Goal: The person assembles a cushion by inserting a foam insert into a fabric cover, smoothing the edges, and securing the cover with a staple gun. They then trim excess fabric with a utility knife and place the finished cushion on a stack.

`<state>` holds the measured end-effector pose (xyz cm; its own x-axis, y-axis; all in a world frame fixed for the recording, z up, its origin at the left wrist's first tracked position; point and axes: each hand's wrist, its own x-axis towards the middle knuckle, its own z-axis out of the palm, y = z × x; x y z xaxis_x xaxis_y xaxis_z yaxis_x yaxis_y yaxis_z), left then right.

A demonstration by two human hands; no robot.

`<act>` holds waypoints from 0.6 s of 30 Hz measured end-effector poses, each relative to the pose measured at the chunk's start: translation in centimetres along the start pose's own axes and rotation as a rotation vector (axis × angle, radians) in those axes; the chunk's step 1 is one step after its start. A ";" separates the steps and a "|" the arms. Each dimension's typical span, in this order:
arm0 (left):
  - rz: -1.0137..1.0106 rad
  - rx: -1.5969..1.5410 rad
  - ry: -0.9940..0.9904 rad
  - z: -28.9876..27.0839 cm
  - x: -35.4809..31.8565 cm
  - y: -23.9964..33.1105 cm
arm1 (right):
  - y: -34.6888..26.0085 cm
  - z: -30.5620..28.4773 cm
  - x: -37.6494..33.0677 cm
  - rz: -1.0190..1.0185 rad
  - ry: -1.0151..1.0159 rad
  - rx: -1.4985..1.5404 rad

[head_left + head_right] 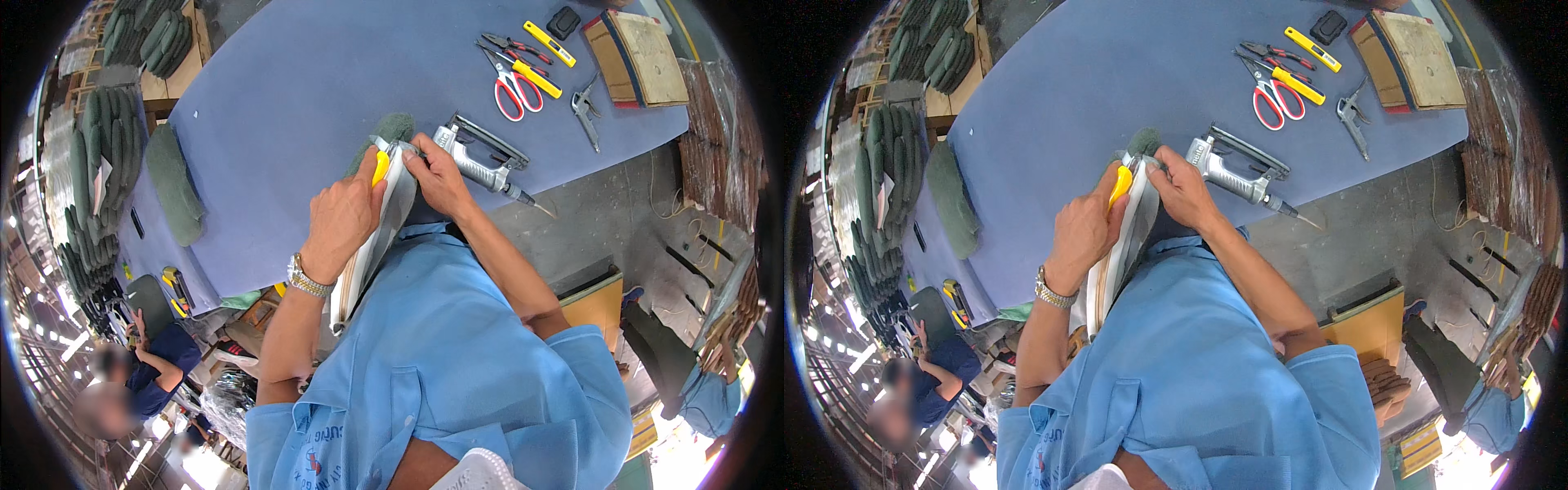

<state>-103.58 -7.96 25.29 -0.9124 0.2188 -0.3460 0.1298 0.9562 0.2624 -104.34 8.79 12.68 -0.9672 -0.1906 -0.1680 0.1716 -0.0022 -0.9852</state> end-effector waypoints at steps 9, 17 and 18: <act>-0.004 -0.053 -0.054 -0.3 -0.6 0.2 | 0.3 -0.4 -0.8 0.148 -0.005 0.203; -0.034 -0.187 0.077 2.0 -1.9 0.0 | -0.2 -0.5 -1.7 0.201 -0.028 0.406; -0.031 -0.198 0.085 1.9 -2.0 0.0 | 0.2 -0.6 -1.7 0.175 -0.033 0.389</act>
<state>-101.01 -7.99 24.27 -0.9452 0.1652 -0.2818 0.0303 0.9034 0.4278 -102.73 9.74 12.77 -0.9118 -0.2519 -0.3242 0.3965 -0.3357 -0.8544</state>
